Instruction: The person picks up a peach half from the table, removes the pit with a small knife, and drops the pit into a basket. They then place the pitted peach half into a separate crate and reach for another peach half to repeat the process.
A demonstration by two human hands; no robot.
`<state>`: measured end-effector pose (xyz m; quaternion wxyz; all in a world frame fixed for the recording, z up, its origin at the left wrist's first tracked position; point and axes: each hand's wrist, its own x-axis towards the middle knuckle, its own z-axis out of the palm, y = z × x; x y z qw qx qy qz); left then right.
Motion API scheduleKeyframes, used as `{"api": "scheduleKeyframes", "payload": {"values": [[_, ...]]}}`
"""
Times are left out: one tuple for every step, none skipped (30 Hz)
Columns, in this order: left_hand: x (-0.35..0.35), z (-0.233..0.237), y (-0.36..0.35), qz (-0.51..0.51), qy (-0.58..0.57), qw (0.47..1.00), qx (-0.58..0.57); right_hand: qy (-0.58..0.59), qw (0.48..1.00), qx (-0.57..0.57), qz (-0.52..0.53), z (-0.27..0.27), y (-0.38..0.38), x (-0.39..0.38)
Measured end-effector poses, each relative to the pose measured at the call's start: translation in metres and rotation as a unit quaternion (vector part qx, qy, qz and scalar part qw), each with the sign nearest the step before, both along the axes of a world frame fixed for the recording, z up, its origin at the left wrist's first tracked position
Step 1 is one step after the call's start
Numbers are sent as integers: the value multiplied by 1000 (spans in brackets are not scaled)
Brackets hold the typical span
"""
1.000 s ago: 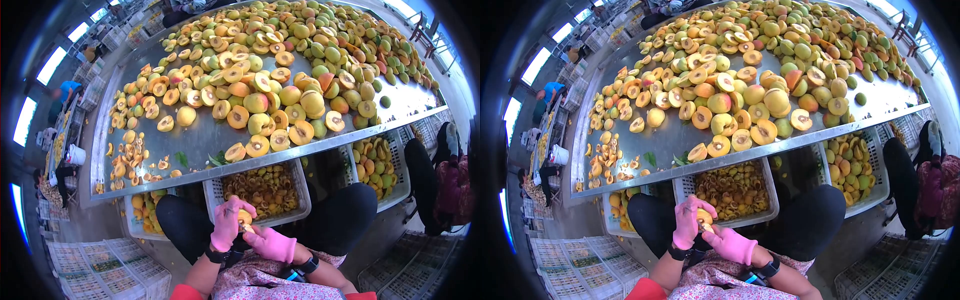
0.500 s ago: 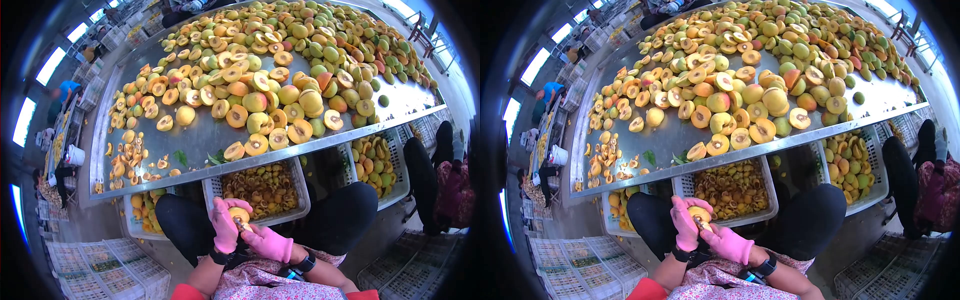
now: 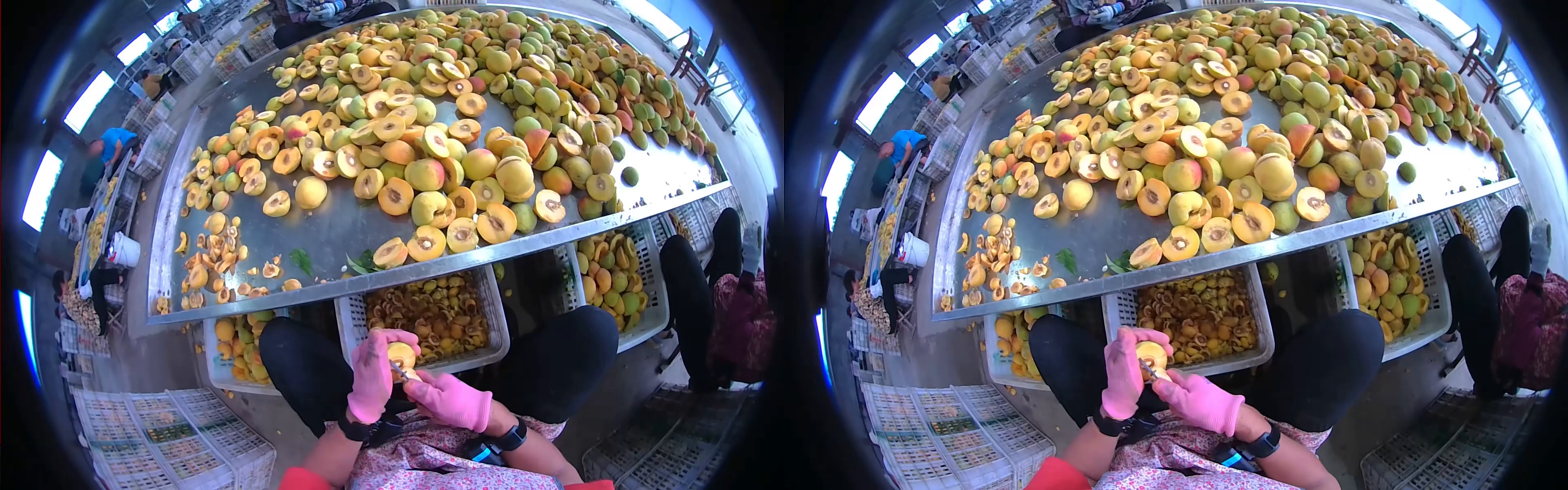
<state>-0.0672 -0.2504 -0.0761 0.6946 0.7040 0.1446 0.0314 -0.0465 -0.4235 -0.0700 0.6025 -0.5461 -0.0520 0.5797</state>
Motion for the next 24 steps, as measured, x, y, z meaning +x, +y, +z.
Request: {"api": "scheduleKeyframes", "payload": {"values": [[1,3,1,-19,14,1000,0,-137,987,-73,48,6,0,4],[2,8,2,-35,28,999,0,-163,981,-88,63,16,0,7],[3,11,4,-52,42,998,1,-188,974,-100,78,27,0,9],[3,12,5,-58,53,997,4,-212,967,-112,90,32,0,8],[4,13,6,-65,62,996,7,-211,969,-100,76,30,2,4],[6,15,6,-73,71,995,11,-211,972,-88,60,23,4,-2],[6,18,3,-39,64,997,-1,-211,974,-75,43,19,6,-5],[6,22,-3,-3,59,998,-12,-207,976,-60,33,17,8,-7],[4,23,-6,31,54,998,-23,-201,978,-44,20,16,9,-9],[3,22,-7,42,39,998,-26,-194,980,-29,8,13,10,-13],[1,21,-8,53,24,998,-30,-183,983,-24,4,8,12,-15],[1,21,-10,66,7,997,-35,-115,993,11,-15,6,11,-18],[0,21,-12,77,4,997,-30,-47,997,47,-32,6,12,-21],[1,25,-13,74,-3,997,-32,21,995,83,-48,6,13,-21],[1,29,-13,71,-10,997,-33,64,988,124,-59,7,12,-22],[1,32,-15,68,-16,997,-36,108,978,163,-70,8,8,-23],[2,34,-15,44,-31,998,-37,151,965,200,-81,8,4,-24],[5,36,-14,20,-48,998,-36,194,952,224,-70,5,1,-23],[6,37,-12,-5,-65,997,-34,237,937,248,-60,0,-3,-21],[5,38,-12,-8,-56,998,-37,279,920,272,-50,-2,-4,-20],[5,37,-12,-12,-47,998,-41,269,922,274,-55,0,-3,-19],[6,35,-13,-17,-39,998,-45,226,939,251,-61,2,-2,-20],[7,33,-12,-21,-31,998,-44,182,955,226,-67,3,0,-24],[5,30,-10,-23,-22,999,-42,140,967,199,-71,4,0,-26]]}}
